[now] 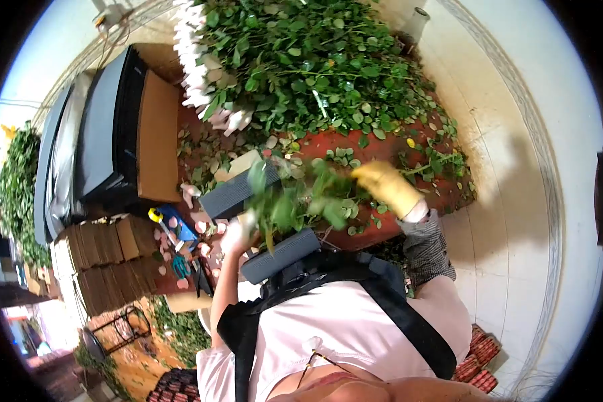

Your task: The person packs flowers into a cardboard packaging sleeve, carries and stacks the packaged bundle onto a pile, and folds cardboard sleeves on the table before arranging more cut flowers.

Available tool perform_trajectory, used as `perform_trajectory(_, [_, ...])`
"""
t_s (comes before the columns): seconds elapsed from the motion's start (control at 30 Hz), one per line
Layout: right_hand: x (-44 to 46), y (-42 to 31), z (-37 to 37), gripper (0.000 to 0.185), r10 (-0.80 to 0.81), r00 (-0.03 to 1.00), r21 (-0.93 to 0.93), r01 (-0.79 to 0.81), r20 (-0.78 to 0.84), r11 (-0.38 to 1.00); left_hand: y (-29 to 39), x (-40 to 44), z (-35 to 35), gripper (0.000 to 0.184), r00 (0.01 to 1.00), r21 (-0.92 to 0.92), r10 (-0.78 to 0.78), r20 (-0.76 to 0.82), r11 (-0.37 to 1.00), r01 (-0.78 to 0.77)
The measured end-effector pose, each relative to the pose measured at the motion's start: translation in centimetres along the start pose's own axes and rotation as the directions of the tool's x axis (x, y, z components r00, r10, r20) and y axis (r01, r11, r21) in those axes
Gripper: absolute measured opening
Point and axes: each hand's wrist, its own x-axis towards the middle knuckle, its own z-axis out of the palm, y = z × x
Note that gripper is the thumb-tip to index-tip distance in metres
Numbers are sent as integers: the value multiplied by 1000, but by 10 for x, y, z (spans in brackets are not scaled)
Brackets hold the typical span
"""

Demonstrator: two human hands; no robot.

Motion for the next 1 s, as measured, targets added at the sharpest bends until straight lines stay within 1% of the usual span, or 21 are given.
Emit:
perform_trajectory(0.03, [-14,5,24,21,69,990,-118,-55,125,992,-23,12,-1,48,999,141,23,47,990,-29])
perform_trajectory(0.07, [-32,19,59,18,151,958,-235,-93,243,968,-26,14,-5,50,995,-165,70,70,985,-57])
perform_trajectory(0.1, [-51,35,93,17,189,922,-336,-70,337,939,56,-15,-34,51,943,-429,-254,214,843,324])
perform_trajectory(0.13, [-73,50,125,14,180,933,-362,-59,311,930,60,-15,-28,45,944,-675,-270,189,663,325])
perform_trajectory(0.23, [-100,64,170,12,150,981,-379,-92,126,921,54,-19,-32,49,975,-183,-73,209,977,112])
perform_trajectory(0.33, [-93,53,171,11,252,967,-307,-229,37,924,48,-45,-16,46,996,-135,75,56,989,-67])
perform_trajectory(0.37, [-93,57,164,10,328,936,-257,-288,131,923,46,-51,-10,47,987,-131,154,-40,979,-158])
perform_trajectory(0.4, [-93,70,161,23,276,945,-100,-262,174,960,43,-54,-4,49,964,-117,231,-135,962,-247])
perform_trajectory(0.47, [-83,98,146,40,343,758,-20,-400,555,916,28,-51,-2,67,998,-383,65,28,923,-49])
perform_trajectory(0.5, [-47,75,102,51,416,528,-116,-509,741,853,32,-56,-9,72,990,-499,100,102,866,-37])
perform_trajectory(0.53, [-24,66,76,52,366,528,-71,-496,766,865,39,-60,-16,78,975,-605,145,171,796,-13])
perform_trajectory(0.57, [4,40,45,51,341,702,-80,-377,625,923,35,-59,-15,84,963,-515,188,192,855,-64])
perform_trajectory(0.6, [19,44,43,47,248,858,130,-337,450,932,40,-58,-15,81,974,-533,83,210,845,43])
perform_trajectory(0.67, [82,38,33,47,135,975,278,-180,174,944,31,-43,-9,74,985,-305,37,172,952,18])
perform_trajectory(0.7, [113,38,33,48,79,997,282,-72,-16,957,46,-40,-13,69,996,-67,55,68,997,-50])
perform_trajectory(0.73, [143,35,29,48,20,984,150,7,-180,989,59,-40,-13,67,996,173,84,-40,982,-76])
perform_trajectory(0.77, [200,55,34,46,-75,894,-247,-41,-442,968,70,-36,-15,66,988,368,124,-94,926,-81])
perform_trajectory(0.8, [226,74,44,46,-71,851,-433,-191,-520,881,80,-37,-15,65,976,545,171,-137,835,-70])
perform_trajectory(0.87, [252,98,62,43,138,875,-546,-405,-464,733,89,-42,-12,63,971,623,106,-216,781,54])
perform_trajectory(0.93, [266,112,87,35,294,881,-505,-458,-371,732,83,-45,-16,62,963,683,230,-141,726,-73])
perform_trajectory(1.0, [263,117,113,28,297,907,-519,-415,-297,747,77,-48,-17,57,959,598,266,-99,786,-156])
